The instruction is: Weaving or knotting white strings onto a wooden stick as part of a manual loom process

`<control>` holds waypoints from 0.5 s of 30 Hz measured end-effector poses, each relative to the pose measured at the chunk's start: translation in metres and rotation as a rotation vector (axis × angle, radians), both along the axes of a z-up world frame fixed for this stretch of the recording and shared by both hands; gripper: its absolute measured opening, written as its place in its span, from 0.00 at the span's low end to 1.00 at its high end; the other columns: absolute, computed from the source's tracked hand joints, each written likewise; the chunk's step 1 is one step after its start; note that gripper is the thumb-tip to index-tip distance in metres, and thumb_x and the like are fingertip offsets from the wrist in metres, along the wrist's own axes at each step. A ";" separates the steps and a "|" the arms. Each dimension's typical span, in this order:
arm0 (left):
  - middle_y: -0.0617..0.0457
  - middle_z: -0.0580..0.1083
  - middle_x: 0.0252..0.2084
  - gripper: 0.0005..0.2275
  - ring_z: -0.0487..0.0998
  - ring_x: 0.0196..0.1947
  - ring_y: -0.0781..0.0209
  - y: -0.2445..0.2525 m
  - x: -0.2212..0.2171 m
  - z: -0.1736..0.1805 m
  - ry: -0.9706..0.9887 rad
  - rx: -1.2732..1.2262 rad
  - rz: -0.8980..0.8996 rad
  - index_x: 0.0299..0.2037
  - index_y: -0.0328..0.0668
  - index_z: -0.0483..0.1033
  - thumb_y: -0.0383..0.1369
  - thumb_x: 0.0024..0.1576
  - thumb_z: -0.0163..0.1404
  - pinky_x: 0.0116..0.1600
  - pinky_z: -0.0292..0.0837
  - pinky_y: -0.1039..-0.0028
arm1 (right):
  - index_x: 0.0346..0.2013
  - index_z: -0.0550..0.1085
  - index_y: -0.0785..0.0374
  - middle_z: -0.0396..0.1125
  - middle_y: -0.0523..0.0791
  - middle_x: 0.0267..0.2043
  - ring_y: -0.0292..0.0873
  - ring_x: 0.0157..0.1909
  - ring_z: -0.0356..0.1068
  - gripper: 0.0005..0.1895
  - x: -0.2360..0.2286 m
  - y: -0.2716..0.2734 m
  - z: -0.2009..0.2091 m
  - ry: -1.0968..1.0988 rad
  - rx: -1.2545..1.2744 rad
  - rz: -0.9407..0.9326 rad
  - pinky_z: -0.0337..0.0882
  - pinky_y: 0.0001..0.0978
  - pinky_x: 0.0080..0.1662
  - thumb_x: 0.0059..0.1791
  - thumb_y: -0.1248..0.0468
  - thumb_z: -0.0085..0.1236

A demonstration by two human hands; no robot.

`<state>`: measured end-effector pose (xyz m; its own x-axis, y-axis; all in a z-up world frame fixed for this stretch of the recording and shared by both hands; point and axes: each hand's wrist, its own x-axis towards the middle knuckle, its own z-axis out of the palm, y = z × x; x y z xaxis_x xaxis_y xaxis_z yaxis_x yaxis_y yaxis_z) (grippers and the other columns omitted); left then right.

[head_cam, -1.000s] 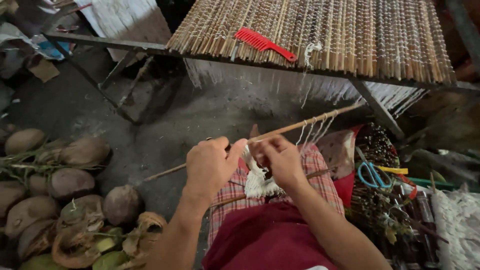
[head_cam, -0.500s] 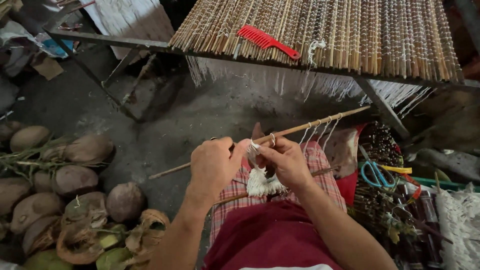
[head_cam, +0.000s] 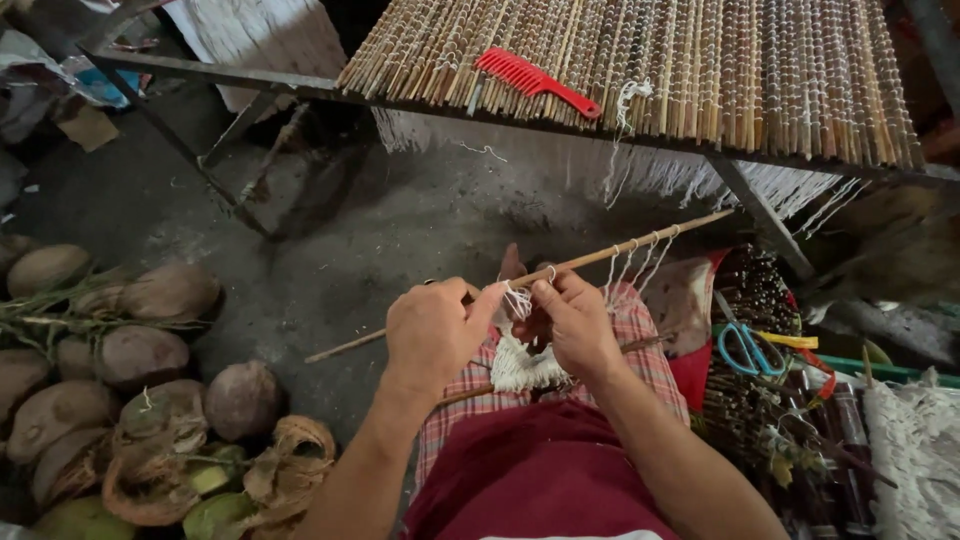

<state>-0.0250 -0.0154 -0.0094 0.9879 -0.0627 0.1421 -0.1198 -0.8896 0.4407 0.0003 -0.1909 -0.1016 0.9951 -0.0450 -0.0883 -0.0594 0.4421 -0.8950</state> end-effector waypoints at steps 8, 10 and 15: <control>0.46 0.79 0.24 0.24 0.81 0.25 0.50 0.002 -0.002 0.009 0.042 -0.031 0.006 0.33 0.41 0.85 0.54 0.63 0.47 0.32 0.75 0.68 | 0.38 0.71 0.72 0.71 0.59 0.24 0.60 0.20 0.76 0.06 -0.009 -0.003 0.019 -0.010 -0.065 -0.028 0.75 0.46 0.18 0.53 0.69 0.56; 0.47 0.79 0.24 0.24 0.80 0.24 0.52 0.001 -0.002 0.011 0.046 -0.042 0.012 0.33 0.42 0.86 0.54 0.63 0.47 0.32 0.75 0.71 | 0.36 0.72 0.72 0.71 0.60 0.23 0.59 0.20 0.76 0.05 -0.011 -0.001 0.024 -0.020 -0.088 -0.015 0.75 0.45 0.17 0.51 0.71 0.60; 0.45 0.80 0.26 0.23 0.80 0.23 0.56 -0.002 -0.006 0.016 0.091 -0.125 0.032 0.33 0.42 0.86 0.52 0.64 0.47 0.33 0.75 0.72 | 0.29 0.78 0.75 0.72 0.60 0.20 0.56 0.20 0.77 0.04 -0.010 0.000 0.016 -0.004 -0.251 0.065 0.77 0.44 0.21 0.46 0.73 0.66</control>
<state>-0.0314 -0.0171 0.0064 0.9982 -0.0182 0.0567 -0.0468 -0.8296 0.5564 -0.0101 -0.1910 -0.0858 0.9969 -0.0009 -0.0789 -0.0771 0.2011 -0.9765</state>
